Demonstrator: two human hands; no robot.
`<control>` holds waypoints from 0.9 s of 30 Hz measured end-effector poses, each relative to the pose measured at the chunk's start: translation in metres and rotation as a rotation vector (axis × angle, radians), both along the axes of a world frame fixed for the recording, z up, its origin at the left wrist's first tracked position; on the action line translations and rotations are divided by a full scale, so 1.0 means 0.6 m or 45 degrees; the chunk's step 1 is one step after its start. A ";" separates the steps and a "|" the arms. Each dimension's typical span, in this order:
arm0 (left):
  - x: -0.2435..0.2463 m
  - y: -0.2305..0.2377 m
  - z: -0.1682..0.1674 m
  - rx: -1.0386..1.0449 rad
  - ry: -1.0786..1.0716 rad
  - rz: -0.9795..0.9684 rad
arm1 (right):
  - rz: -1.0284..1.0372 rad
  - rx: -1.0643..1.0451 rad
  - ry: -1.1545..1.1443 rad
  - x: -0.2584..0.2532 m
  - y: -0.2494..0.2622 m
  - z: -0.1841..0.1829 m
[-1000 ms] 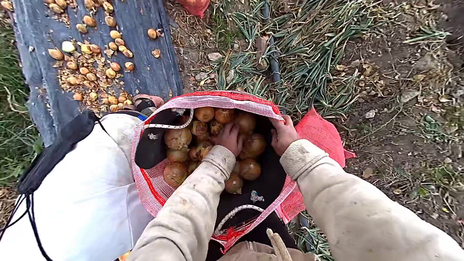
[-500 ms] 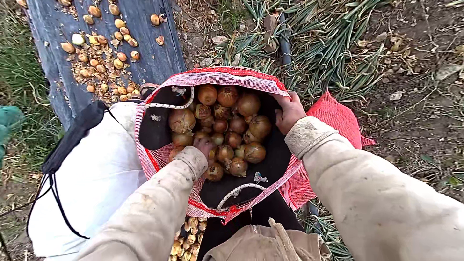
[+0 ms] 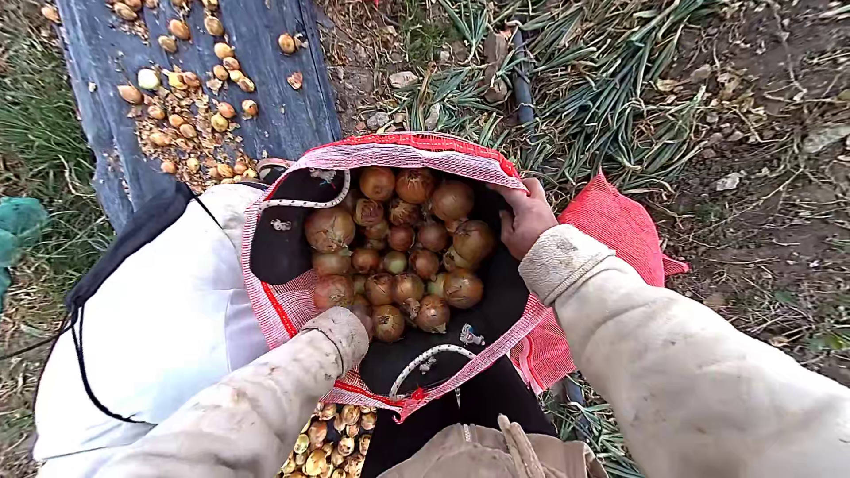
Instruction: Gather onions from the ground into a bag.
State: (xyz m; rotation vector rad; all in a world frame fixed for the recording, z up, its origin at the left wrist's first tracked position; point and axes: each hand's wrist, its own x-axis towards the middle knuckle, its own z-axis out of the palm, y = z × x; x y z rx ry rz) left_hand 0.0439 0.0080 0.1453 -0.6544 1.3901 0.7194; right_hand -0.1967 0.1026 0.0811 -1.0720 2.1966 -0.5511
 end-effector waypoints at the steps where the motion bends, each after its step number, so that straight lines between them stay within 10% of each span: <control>1: 0.011 -0.008 -0.022 0.076 -0.055 -0.138 | -0.003 -0.005 0.002 0.003 0.002 -0.002; 13: 0.102 -0.013 -0.141 -0.235 0.603 -0.226 | -0.021 0.069 -0.014 0.002 -0.003 -0.001; 19: 0.062 -0.053 -0.239 -0.396 0.338 -0.299 | -0.006 0.044 0.026 0.004 -0.001 -0.001; 27: 0.165 -0.057 -0.165 -0.452 0.271 -0.118 | 0.011 0.045 0.026 0.003 -0.005 0.001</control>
